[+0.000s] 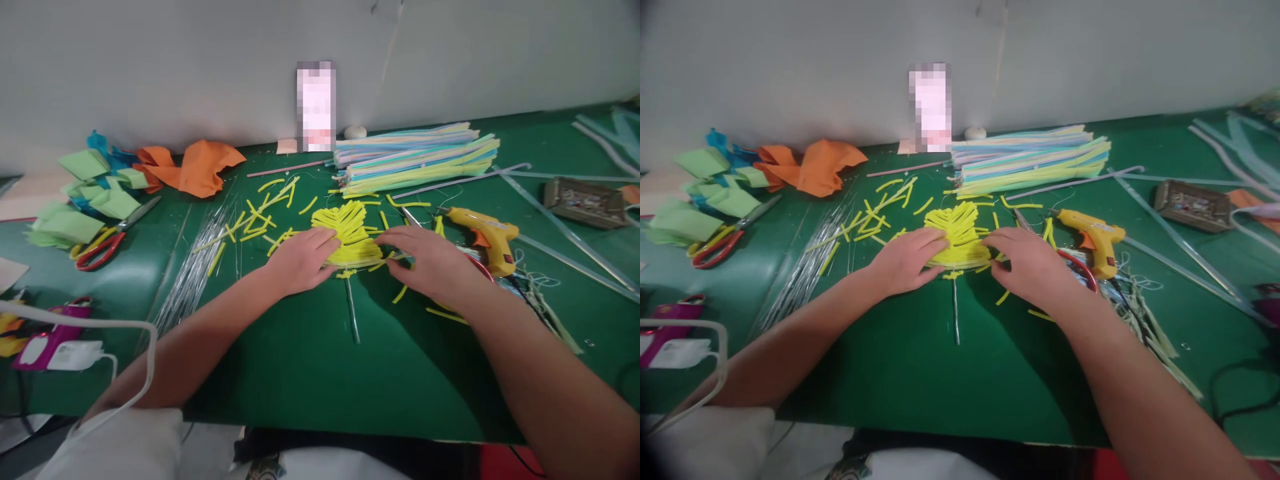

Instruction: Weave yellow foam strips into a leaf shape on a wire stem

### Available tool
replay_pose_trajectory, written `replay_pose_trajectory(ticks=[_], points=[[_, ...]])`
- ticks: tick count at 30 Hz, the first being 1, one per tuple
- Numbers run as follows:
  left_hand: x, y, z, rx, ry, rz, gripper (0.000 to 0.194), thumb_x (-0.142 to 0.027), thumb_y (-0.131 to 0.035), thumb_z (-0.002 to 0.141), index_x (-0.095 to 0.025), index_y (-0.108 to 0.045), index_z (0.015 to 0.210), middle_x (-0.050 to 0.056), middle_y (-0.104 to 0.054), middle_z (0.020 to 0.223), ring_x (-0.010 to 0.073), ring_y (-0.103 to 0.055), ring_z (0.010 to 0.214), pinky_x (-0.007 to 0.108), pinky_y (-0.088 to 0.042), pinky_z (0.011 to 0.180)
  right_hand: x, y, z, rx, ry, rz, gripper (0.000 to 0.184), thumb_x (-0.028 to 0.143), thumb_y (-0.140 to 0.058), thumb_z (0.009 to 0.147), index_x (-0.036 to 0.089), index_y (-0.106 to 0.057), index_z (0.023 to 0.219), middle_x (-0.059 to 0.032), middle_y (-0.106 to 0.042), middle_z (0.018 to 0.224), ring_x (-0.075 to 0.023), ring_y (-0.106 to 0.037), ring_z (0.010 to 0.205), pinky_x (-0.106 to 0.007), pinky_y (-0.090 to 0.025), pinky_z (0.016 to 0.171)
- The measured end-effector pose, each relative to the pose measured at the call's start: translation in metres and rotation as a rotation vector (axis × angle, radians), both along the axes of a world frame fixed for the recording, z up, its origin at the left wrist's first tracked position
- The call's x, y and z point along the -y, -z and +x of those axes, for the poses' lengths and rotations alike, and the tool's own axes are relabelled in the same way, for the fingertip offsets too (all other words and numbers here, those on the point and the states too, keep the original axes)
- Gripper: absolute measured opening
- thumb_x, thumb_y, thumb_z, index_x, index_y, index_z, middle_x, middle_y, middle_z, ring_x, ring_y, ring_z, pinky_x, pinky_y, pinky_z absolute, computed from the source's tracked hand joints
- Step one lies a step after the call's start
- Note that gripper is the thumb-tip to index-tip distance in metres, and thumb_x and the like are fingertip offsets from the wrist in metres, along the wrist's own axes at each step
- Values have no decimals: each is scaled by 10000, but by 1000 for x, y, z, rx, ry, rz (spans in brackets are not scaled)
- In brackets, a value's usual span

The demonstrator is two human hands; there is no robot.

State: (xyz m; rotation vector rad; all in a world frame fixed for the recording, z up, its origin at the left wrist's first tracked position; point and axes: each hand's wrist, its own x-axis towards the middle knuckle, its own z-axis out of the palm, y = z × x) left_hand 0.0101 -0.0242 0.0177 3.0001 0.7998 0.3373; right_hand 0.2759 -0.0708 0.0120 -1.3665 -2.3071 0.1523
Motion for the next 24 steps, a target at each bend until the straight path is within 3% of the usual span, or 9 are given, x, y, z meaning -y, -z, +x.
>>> replay_pose_trajectory(ticks=[7,15,24], points=[[-9,5,0,-39,-103,-131,686,-465,-543,913,-44,-408,1438,221,-417,1521,338,-372,1427,496,-349,1157,-12,7,4,73,-108,-76,317,208,-561,864,166,-681,1155,-131,-690,1224,-291,-642,1127,-500,-519,980],[-24,0,-4,-74,-65,-258,687,-511,-550,910,-86,-444,1440,183,-422,1534,302,-378,1437,473,-314,1184,-21,14,4,88,-121,-17,294,185,-537,886,168,-705,1127,-114,-708,1204,-268,-649,1123,-464,-514,989],[-28,-1,-6,-85,-28,-265,663,-502,-564,910,-117,-458,1440,175,-418,1538,301,-388,1433,472,-325,1172,-23,15,-2,131,-121,39,279,163,-468,925,182,-720,1043,-96,-742,1114,-246,-677,1014,-411,-519,904]])
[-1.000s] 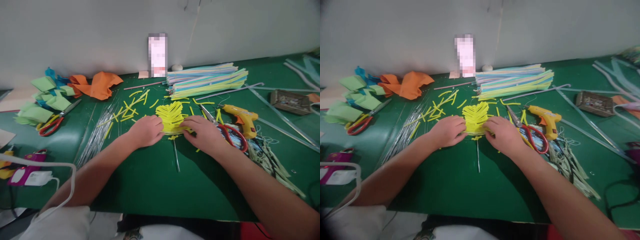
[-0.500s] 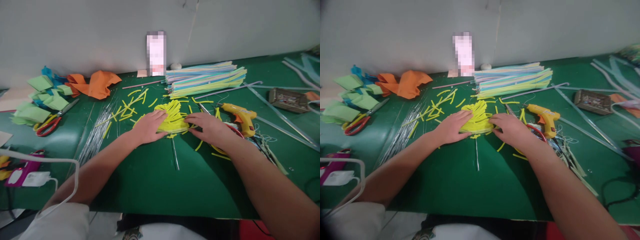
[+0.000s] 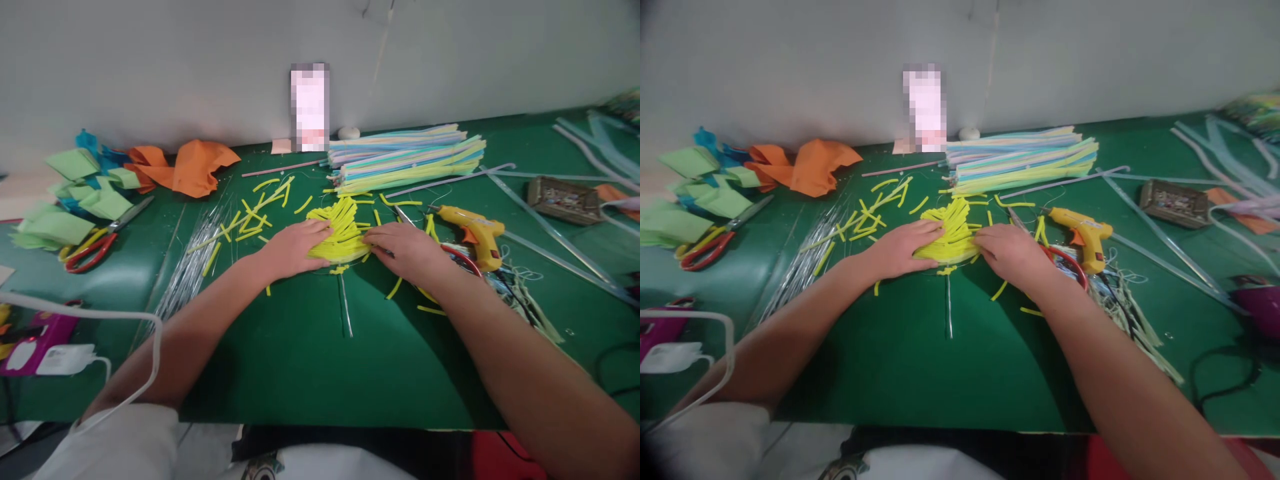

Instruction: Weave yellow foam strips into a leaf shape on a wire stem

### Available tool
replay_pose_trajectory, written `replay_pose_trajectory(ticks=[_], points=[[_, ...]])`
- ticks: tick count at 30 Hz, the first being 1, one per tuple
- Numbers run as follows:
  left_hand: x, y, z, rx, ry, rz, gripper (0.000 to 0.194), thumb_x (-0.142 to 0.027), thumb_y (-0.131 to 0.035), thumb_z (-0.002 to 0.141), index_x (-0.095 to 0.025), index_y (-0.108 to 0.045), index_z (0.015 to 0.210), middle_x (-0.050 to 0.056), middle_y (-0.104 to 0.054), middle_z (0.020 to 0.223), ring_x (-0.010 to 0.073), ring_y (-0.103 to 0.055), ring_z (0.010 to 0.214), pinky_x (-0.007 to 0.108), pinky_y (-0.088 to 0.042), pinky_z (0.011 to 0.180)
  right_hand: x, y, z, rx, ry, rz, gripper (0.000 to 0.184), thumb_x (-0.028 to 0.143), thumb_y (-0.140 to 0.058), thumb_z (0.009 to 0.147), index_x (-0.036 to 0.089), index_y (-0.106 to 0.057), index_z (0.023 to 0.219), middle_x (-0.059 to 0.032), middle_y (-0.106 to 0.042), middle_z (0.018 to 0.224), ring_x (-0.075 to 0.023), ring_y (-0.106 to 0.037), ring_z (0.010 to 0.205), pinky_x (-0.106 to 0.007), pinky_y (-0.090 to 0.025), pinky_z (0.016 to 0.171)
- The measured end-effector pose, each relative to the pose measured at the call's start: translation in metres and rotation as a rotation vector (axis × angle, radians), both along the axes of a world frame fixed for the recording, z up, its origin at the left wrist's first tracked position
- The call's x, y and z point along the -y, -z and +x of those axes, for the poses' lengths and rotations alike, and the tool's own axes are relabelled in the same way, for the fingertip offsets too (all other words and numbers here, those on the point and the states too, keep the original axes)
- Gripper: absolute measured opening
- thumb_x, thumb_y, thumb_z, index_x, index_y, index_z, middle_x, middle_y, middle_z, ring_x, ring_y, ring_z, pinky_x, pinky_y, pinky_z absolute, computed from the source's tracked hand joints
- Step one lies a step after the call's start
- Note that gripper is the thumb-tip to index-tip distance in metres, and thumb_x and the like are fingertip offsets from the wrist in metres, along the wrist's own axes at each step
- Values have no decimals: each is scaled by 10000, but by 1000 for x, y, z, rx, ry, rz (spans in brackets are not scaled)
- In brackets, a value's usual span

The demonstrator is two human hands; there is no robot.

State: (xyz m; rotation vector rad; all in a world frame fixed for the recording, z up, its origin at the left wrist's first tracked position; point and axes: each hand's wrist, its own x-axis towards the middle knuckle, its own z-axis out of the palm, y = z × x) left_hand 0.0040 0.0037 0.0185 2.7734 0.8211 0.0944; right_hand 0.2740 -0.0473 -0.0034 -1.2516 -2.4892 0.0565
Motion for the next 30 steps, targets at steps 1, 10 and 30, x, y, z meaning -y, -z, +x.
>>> replay_pose_trajectory(ticks=[1,10,30], points=[[0,1,0,1,2,-1,664,-503,-562,912,-122,-452,1445,171,-412,1542,299,-382,1436,472,-324,1172,0,0,-1,4,3,3,282,160,-463,925,178,-719,1041,-100,-743,1101,-250,-677,1007,-417,-518,900],[3,-1,3,11,-6,95,645,-511,-575,895,-88,-514,1378,181,-489,1480,305,-445,1379,477,-339,1144,6,-6,-2,44,-3,13,357,128,-473,889,174,-664,1187,-95,-638,1347,-275,-620,1198,-460,-486,1006],[1,-6,9,-25,-69,-18,662,-540,-607,861,-91,-528,1341,165,-404,1548,309,-403,1413,429,-321,1169,-6,3,-5,6,-104,93,334,86,-452,883,129,-690,1113,-116,-727,1139,-256,-668,1046,-418,-524,958]])
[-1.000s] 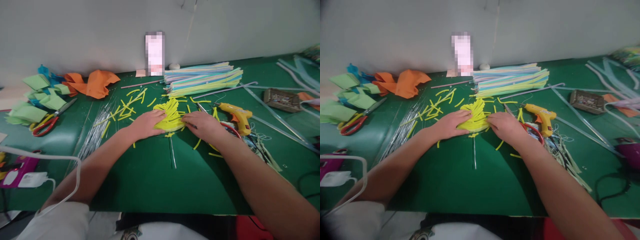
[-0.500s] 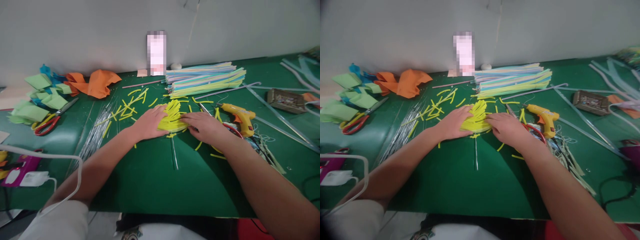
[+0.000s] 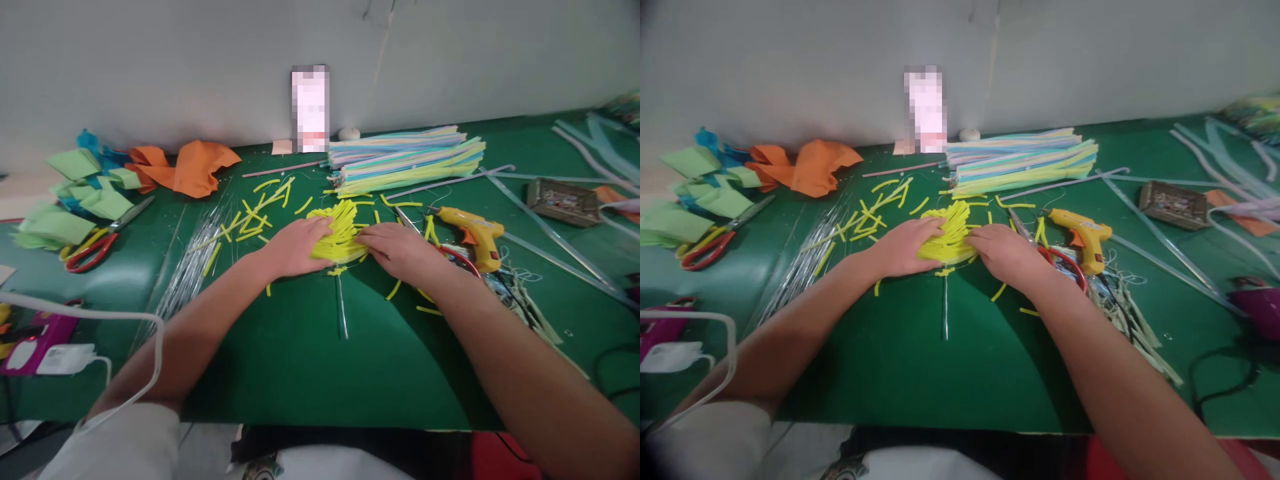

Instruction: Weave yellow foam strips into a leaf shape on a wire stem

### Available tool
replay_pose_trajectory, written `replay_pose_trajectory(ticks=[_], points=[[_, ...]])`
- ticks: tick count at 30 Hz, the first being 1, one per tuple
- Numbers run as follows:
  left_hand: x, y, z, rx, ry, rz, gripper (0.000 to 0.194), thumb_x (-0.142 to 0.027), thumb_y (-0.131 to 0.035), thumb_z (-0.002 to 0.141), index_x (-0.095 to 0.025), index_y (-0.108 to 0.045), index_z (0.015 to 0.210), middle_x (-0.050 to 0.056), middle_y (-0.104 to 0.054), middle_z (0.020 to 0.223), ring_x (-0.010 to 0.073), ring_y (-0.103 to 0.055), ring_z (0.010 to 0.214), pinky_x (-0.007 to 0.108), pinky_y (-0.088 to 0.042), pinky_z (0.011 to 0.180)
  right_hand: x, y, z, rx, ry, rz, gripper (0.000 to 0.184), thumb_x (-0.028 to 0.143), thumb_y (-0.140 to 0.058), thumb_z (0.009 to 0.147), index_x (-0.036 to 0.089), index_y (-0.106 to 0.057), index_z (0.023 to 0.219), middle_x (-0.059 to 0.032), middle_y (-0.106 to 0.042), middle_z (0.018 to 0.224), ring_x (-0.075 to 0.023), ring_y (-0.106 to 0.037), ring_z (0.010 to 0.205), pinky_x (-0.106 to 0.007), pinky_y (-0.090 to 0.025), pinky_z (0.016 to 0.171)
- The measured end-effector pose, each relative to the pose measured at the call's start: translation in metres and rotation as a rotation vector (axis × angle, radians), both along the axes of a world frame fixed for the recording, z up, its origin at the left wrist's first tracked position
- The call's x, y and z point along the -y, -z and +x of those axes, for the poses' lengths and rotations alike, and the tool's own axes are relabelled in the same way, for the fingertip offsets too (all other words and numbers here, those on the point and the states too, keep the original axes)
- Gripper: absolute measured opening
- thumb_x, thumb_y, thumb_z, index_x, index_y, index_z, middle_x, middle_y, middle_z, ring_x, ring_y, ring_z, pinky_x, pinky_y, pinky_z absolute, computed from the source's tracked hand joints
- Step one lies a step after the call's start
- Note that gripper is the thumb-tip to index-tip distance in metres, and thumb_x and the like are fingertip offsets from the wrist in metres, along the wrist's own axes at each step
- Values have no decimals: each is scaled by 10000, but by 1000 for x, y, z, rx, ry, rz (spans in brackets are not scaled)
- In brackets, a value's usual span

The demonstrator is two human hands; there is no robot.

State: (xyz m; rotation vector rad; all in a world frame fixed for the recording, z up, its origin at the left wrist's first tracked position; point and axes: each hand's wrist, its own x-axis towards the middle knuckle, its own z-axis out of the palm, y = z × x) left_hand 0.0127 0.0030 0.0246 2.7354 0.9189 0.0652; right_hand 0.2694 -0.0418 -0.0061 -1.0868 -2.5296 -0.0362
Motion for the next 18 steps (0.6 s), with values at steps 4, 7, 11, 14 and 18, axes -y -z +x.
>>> replay_pose_trajectory(ticks=[4,7,11,14,18], points=[[0,0,0,4,-3,2,657,-538,-613,856,-98,-531,1336,159,-410,1545,312,-414,1404,427,-334,1157,0,1,-3,-7,30,5,327,81,-452,883,140,-700,1086,-107,-733,1129,-245,-671,1037,-405,-519,965],[1,1,0,11,-6,6,647,-533,-614,855,-100,-534,1329,161,-414,1542,311,-420,1399,427,-339,1151,3,-2,-6,17,68,-13,336,68,-456,870,140,-700,1090,-103,-728,1146,-254,-661,1063,-412,-510,972],[1,4,1,15,-15,4,662,-539,-616,854,-99,-521,1339,179,-400,1546,315,-392,1421,444,-326,1157,11,-11,-10,72,103,-48,374,62,-485,830,135,-682,1139,-112,-705,1191,-274,-644,1087,-433,-498,971],[-1,5,-3,55,6,22,656,-536,-616,862,-113,-513,1352,184,-408,1539,319,-387,1423,471,-314,1160,19,-18,-14,88,143,-37,418,86,-533,794,125,-658,1191,-136,-664,1263,-301,-613,1139,-462,-470,996],[0,-8,-14,154,4,120,588,-478,-595,897,-116,-511,1353,182,-455,1504,300,-422,1393,475,-327,1147,26,-23,-19,44,107,-8,303,183,-572,845,132,-677,1124,-130,-683,1193,-285,-619,1083,-433,-475,955]])
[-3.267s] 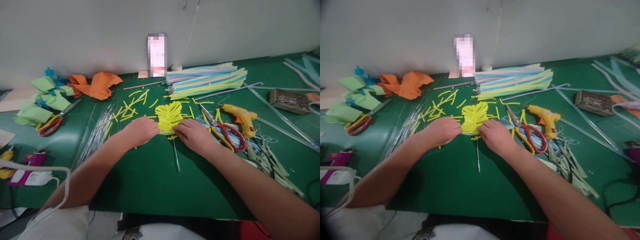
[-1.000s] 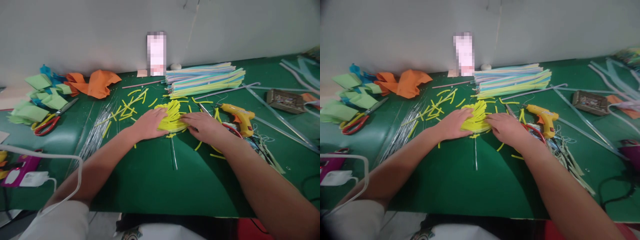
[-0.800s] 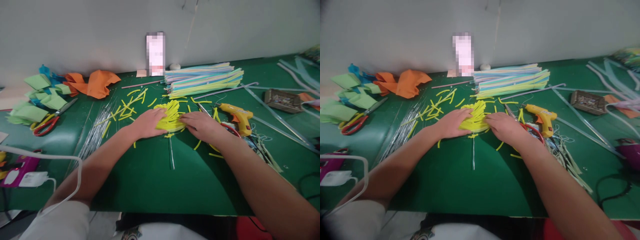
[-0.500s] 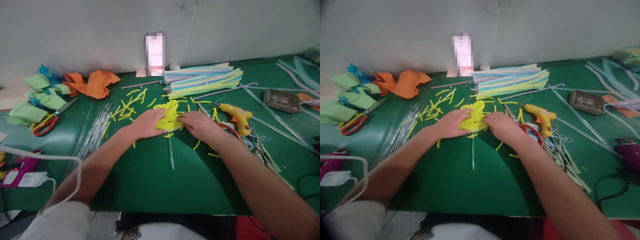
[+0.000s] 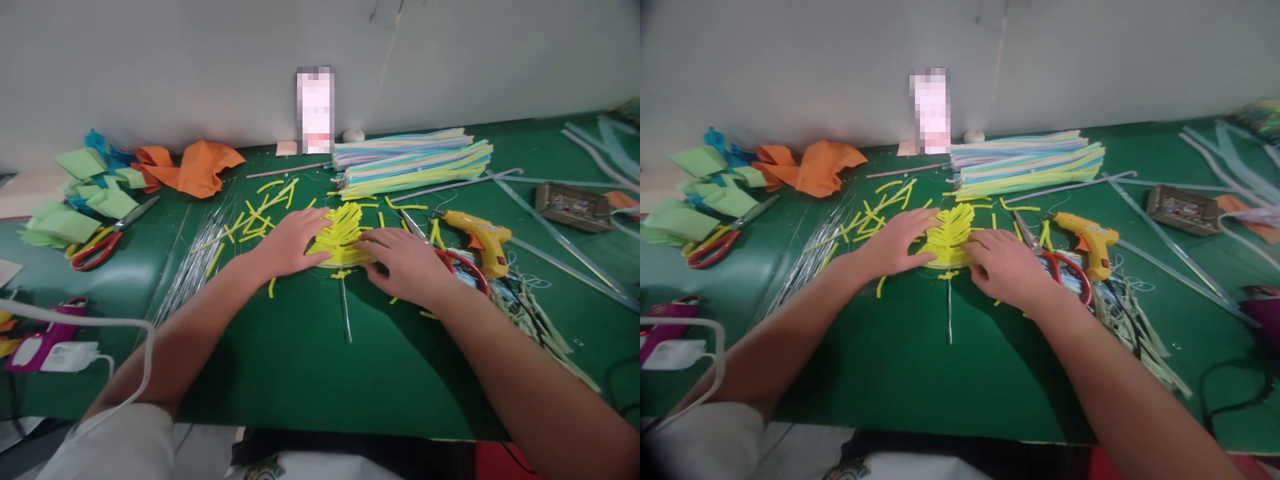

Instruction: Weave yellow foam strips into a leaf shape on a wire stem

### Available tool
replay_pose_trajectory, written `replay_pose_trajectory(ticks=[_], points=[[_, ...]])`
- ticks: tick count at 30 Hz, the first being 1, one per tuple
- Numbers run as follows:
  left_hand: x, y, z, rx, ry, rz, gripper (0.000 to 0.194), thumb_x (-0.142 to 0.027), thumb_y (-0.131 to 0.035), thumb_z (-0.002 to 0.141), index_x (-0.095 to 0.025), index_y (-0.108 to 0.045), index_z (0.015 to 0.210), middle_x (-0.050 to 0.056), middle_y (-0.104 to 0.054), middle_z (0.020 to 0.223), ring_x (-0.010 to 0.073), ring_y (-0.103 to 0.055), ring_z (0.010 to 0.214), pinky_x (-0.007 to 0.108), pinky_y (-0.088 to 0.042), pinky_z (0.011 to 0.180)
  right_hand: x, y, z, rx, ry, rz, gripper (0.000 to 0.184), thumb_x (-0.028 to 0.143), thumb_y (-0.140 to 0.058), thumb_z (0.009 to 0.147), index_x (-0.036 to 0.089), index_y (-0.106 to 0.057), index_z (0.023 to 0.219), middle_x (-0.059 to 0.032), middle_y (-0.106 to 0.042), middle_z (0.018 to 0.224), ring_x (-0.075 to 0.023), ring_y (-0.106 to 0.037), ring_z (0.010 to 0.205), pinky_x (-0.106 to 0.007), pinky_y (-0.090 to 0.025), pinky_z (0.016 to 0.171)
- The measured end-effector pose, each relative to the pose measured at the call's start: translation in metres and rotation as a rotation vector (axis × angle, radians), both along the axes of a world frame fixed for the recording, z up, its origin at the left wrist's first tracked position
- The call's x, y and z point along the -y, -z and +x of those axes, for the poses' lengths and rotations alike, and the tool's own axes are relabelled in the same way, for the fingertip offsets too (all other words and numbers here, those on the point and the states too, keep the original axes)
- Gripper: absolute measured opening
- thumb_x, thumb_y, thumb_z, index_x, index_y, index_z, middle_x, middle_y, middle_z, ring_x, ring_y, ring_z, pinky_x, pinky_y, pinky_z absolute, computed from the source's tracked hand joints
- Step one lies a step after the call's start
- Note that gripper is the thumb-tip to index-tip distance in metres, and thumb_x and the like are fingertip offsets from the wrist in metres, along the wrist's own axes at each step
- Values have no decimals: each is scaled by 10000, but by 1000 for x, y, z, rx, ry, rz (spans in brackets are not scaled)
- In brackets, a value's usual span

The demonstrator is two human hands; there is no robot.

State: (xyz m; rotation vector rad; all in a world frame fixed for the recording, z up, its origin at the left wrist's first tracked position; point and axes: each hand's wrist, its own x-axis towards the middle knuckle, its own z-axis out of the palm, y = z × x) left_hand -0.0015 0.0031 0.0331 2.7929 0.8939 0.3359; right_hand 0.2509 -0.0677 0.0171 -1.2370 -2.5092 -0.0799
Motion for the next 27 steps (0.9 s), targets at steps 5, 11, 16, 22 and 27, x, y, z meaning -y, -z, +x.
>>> replay_pose_trajectory(ticks=[5,11,16,22,27], points=[[12,-31,-5,-198,15,-25,189,-290,-581,900,-163,-678,1001,72,-718,1020,233,-642,1010,387,-478,911,0,2,-3,-11,-80,37,183,240,-534,926,172,-704,938,-88,-702,967,-225,-625,897,-354,-465,781],[28,-40,-1,-560,-37,43,145,-121,-522,840,-152,-662,865,88,-691,894,258,-638,884,370,-458,733,-1,7,-6,17,-120,-38,184,217,-547,921,171,-703,1008,-81,-686,945,-213,-601,870,-336,-427,749],[25,-32,-2,-605,-90,60,188,-114,-478,874,-152,-659,843,82,-685,849,229,-636,813,340,-434,684,0,7,-8,19,-119,-50,201,203,-538,924,179,-713,1021,-81,-681,933,-212,-596,863,-338,-416,743],[22,-31,-4,-541,-20,101,140,-134,-515,868,-140,-654,864,98,-653,932,237,-599,902,344,-435,734,0,8,-8,6,-120,-47,194,199,-540,915,186,-713,1001,-82,-690,935,-218,-612,862,-345,-434,745],[27,-35,-1,-471,74,99,136,-100,-508,856,-138,-631,898,109,-636,968,235,-573,896,351,-430,739,2,4,-2,-81,-17,6,214,182,-515,902,178,-686,1030,-93,-716,996,-234,-639,925,-357,-470,811]])
